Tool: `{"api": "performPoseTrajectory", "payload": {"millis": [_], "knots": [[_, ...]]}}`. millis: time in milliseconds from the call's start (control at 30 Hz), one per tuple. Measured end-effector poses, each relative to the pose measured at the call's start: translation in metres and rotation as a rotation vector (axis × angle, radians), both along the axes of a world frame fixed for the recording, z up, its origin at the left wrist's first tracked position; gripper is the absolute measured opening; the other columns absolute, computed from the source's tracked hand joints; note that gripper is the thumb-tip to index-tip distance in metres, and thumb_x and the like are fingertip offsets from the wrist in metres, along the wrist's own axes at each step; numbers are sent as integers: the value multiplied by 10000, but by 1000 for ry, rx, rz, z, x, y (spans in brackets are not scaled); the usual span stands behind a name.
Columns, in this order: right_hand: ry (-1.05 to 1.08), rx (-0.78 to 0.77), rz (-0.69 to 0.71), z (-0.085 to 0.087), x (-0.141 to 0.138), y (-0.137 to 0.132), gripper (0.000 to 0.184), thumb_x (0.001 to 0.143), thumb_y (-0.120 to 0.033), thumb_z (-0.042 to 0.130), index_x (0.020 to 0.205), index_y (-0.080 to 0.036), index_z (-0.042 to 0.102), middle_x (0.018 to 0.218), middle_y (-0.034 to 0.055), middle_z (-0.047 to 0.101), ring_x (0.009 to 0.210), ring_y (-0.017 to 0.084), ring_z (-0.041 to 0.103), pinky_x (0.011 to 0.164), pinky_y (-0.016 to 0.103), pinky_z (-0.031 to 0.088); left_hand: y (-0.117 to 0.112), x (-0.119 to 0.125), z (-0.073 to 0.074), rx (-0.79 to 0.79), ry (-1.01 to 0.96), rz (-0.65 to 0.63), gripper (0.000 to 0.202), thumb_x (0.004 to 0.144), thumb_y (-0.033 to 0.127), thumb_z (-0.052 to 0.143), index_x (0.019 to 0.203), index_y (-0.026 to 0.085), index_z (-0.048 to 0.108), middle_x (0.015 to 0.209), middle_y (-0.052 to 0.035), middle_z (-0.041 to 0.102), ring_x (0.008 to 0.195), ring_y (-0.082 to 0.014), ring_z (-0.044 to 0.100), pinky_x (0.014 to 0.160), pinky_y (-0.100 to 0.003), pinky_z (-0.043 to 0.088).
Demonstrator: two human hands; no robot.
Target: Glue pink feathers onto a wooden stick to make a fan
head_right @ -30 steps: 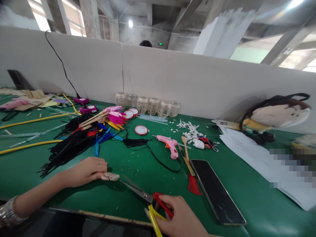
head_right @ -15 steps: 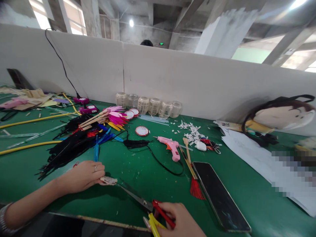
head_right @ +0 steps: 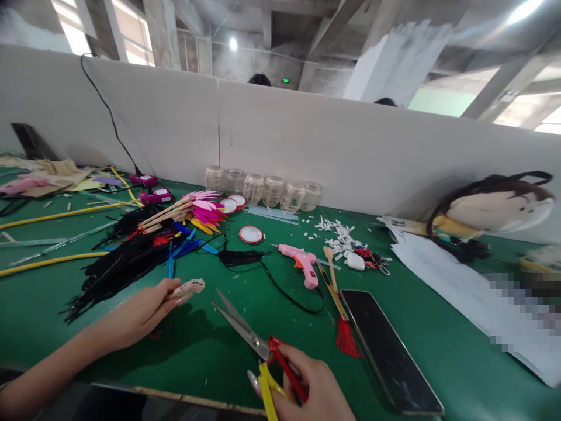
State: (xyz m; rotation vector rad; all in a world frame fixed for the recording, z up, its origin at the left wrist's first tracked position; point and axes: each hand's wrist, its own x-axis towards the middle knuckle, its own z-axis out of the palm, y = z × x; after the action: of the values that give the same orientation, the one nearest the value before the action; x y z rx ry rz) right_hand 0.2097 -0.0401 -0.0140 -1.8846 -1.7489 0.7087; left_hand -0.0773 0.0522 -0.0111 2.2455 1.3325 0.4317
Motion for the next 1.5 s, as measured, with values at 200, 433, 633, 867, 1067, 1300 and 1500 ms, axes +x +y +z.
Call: {"api": "performPoseTrajectory", "payload": {"millis": [200, 433, 633, 867, 1067, 1300, 1500], "knots": [[-134, 189, 40, -4, 6, 3, 431, 699, -323, 465, 1080, -158, 581, 883, 77, 662, 656, 163, 619, 499, 197, 475, 0, -4, -1, 109, -23, -95, 302, 906, 316, 233, 739, 202, 457, 769, -9, 526, 682, -134, 522, 651, -238, 406], [-428, 391, 129, -9, 12, 6, 330, 711, -360, 504, 966, -177, 604, 760, 38, 673, 632, 175, 641, 533, 245, 515, -8, -6, -4, 60, 171, -40, 216, 900, 311, 287, 900, 206, 476, 713, -7, 625, 623, -169, 596, 522, -233, 366], [-477, 357, 161, -9, 13, 3, 337, 737, -368, 494, 1005, -183, 580, 793, 32, 670, 654, 168, 644, 540, 235, 514, -11, 0, 1, 262, 341, -133, 356, 918, 302, 219, 754, 194, 516, 614, -9, 614, 557, -159, 589, 494, -231, 359], [-464, 378, 166, -15, 10, -2, 353, 726, -339, 516, 1036, -177, 572, 700, 21, 655, 543, 154, 621, 483, 225, 485, -27, 12, -10, 321, 295, 58, 354, 908, 334, 257, 849, 206, 582, 690, -28, 673, 611, -184, 631, 519, -255, 424], [-565, 468, 210, -19, 6, -2, 347, 768, -359, 475, 1007, -138, 595, 695, 50, 656, 542, 156, 622, 469, 222, 481, -45, 33, -23, 366, 275, 175, 331, 895, 268, 287, 953, 191, 604, 702, -51, 679, 584, -188, 628, 497, -269, 460], [-635, 522, 206, -19, 8, -2, 388, 801, -405, 432, 1011, -127, 603, 649, 49, 643, 506, 144, 611, 453, 210, 471, -45, 40, -32, 411, 250, 240, 311, 889, 263, 316, 954, 187, 610, 715, -63, 680, 590, -199, 630, 500, -289, 483], [-695, 546, 202, -23, 5, -4, 371, 818, -369, 403, 1024, -125, 593, 690, 56, 657, 517, 150, 621, 453, 216, 470, -48, 44, -31, 443, 207, 293, 302, 884, 261, 316, 986, 177, 588, 740, -75, 670, 628, -208, 626, 515, -298, 484]]}}
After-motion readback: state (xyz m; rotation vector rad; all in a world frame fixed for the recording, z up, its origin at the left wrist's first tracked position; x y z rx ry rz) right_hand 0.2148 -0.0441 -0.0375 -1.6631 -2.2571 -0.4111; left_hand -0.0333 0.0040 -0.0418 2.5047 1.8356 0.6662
